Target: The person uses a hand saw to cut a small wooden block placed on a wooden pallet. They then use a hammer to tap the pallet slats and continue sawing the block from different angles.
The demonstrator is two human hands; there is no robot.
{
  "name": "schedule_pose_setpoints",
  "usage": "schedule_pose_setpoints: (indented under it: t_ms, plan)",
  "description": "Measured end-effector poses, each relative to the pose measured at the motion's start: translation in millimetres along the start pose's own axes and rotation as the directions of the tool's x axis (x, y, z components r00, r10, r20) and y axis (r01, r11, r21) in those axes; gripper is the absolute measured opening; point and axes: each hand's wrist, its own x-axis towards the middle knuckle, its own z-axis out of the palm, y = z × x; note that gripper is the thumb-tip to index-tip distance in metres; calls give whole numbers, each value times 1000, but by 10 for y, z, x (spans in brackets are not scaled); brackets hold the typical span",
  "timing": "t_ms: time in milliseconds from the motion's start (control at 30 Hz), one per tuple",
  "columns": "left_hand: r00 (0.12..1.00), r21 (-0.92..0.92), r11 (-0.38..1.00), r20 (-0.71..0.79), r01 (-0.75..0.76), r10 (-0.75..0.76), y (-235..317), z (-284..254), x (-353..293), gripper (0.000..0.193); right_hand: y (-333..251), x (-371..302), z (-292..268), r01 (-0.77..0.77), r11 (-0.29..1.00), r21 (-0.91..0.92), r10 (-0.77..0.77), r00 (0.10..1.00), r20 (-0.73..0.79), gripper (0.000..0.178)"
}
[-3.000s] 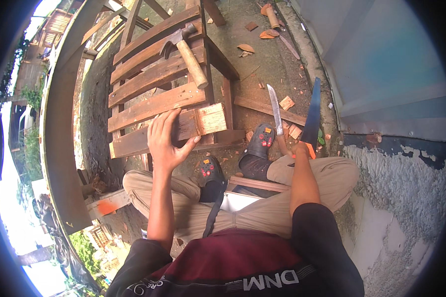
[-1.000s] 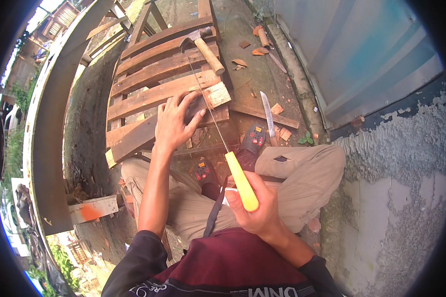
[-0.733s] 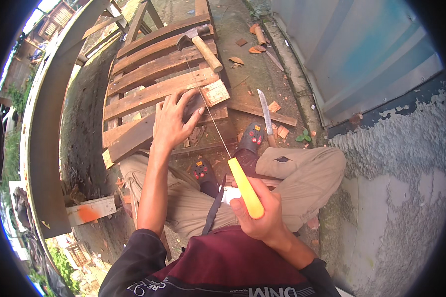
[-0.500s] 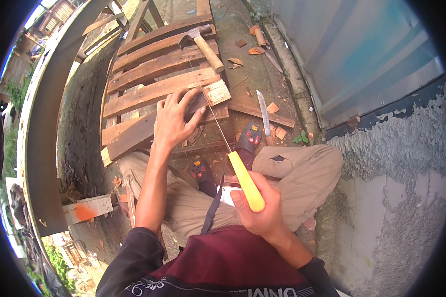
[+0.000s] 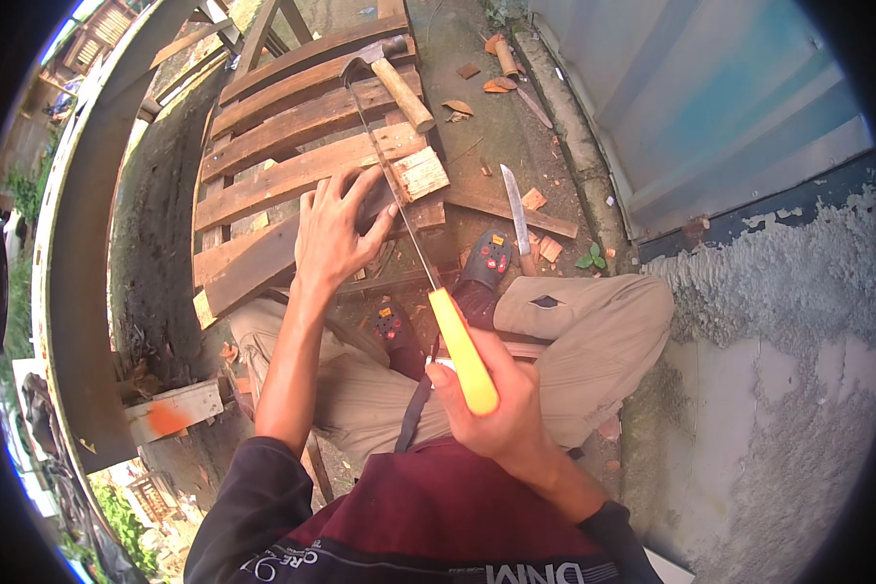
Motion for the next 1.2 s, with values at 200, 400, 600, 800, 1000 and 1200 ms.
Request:
schedule_pose_setpoints:
  t_ms: [200,400,600,800,1000,1200]
  plan:
    - [1000,-5,1000,28,10,-9,-21,2,18,55,48,248,120,16,998,54,-16,1000,3,30]
    - [999,15,1000,49,19,-20,21,-7,35,55,21,44,-82,46,999,17,-47,998,46,38]
    - [1000,1,1000,28,5,-5,-32,41,29,54,109,378,6,67,993,101,-73,996,59,36]
    - [1000,19,1000,13,-5,5,-46,65,3,53,119,63,-178,-28,990,141,12,993,116,43]
    - [1000,0,1000,6,-13,13,-18,53,33,52,114,519,-1,57,990,130,-67,995,70,41]
    - [1000,-11,1000,-3,-16,16,-25,40,29,51,58,87,-175,-76,989,126,61,991,117,30]
